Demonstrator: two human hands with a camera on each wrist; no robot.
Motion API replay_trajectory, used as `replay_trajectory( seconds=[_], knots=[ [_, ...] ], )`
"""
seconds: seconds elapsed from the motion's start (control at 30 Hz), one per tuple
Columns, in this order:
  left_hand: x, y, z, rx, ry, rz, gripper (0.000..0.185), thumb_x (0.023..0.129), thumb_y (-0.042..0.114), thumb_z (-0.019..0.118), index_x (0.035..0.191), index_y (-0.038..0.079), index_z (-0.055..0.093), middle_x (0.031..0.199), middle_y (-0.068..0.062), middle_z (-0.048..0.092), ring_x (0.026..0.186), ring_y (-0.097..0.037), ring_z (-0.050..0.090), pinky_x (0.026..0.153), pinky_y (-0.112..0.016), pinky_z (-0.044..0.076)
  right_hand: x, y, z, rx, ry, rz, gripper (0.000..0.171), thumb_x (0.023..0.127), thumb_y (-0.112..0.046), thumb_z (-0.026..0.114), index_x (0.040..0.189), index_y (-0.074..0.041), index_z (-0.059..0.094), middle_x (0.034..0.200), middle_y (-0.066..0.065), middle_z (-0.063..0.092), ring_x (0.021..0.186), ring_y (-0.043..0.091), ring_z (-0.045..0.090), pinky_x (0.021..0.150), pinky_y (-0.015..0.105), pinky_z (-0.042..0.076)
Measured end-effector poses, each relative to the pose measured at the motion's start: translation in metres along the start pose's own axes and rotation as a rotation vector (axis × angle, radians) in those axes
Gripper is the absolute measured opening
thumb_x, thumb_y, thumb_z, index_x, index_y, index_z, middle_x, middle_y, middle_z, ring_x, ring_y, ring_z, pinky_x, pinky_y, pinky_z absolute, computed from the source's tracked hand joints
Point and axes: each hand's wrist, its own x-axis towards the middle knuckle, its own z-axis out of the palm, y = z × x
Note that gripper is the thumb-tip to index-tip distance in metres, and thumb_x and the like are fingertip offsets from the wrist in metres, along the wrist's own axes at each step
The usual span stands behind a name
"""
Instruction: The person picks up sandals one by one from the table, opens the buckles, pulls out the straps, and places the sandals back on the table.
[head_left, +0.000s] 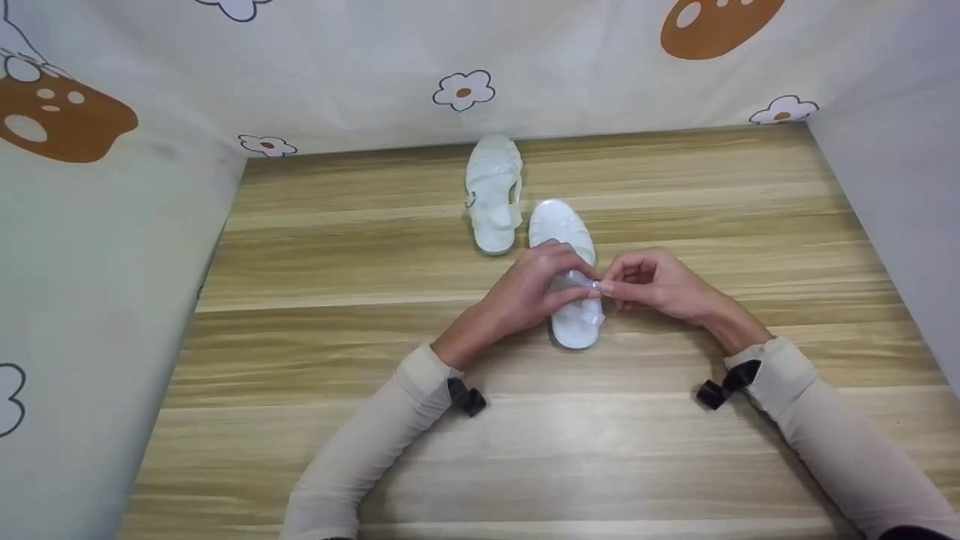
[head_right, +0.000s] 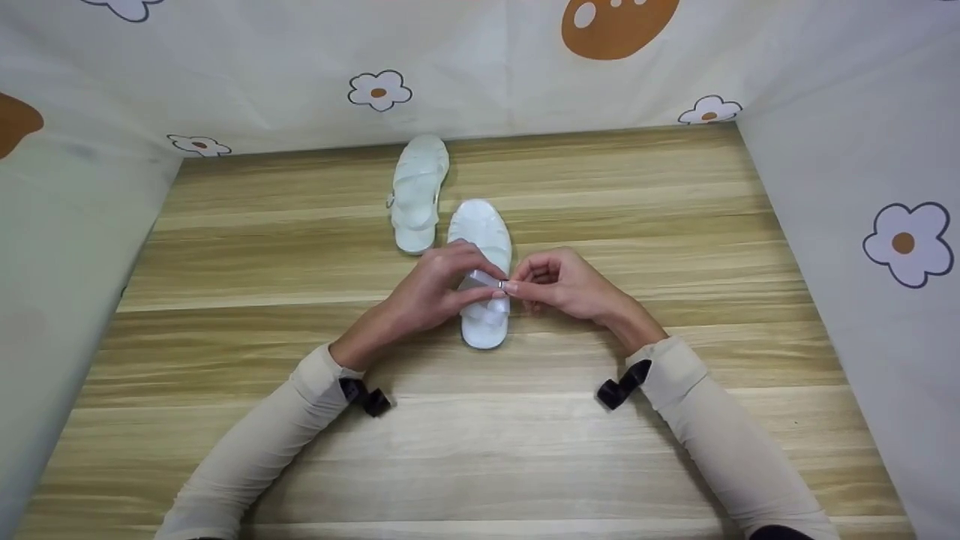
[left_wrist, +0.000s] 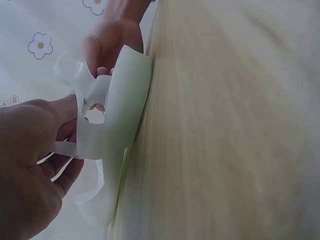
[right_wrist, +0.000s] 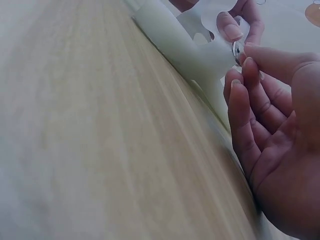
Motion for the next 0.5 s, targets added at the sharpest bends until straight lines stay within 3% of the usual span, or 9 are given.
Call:
replay_trajectory(
  seconds=[0.2, 0.5],
  knots=[
    [0.0013, 0.0018, 0.0004, 0.016, -0.009, -0.013, 0.025, 0.099, 0.03, 0.081, 0.115, 0.011, 0.081, 0.108, -0.002, 0.08, 0.108, -0.019, 0.069, 0.101, -0.033, 0.054, -0.0002, -0.0011, 0.0, -0.012, 0.014, 0.022, 0.018, 0.102, -0.011, 0.075, 0.102, 0.007, 0.074, 0.091, 0.01, 0.076, 0.075, 0.011, 0.071, 0.067, 0.026, 0.061],
    [0.0004, -0.0024, 0.0003, 0.017, -0.001, -0.01, 0.026, 0.098, 0.031, 0.083, 0.114, 0.011, 0.082, 0.109, -0.002, 0.081, 0.105, -0.017, 0.07, 0.096, -0.032, 0.056, -0.0014, -0.004, -0.0051, 0.109, -0.047, 0.036, 0.026, 0.106, -0.01, 0.069, 0.107, 0.016, 0.066, 0.091, 0.017, 0.073, 0.073, 0.018, 0.071, 0.067, 0.031, 0.063]
  ],
)
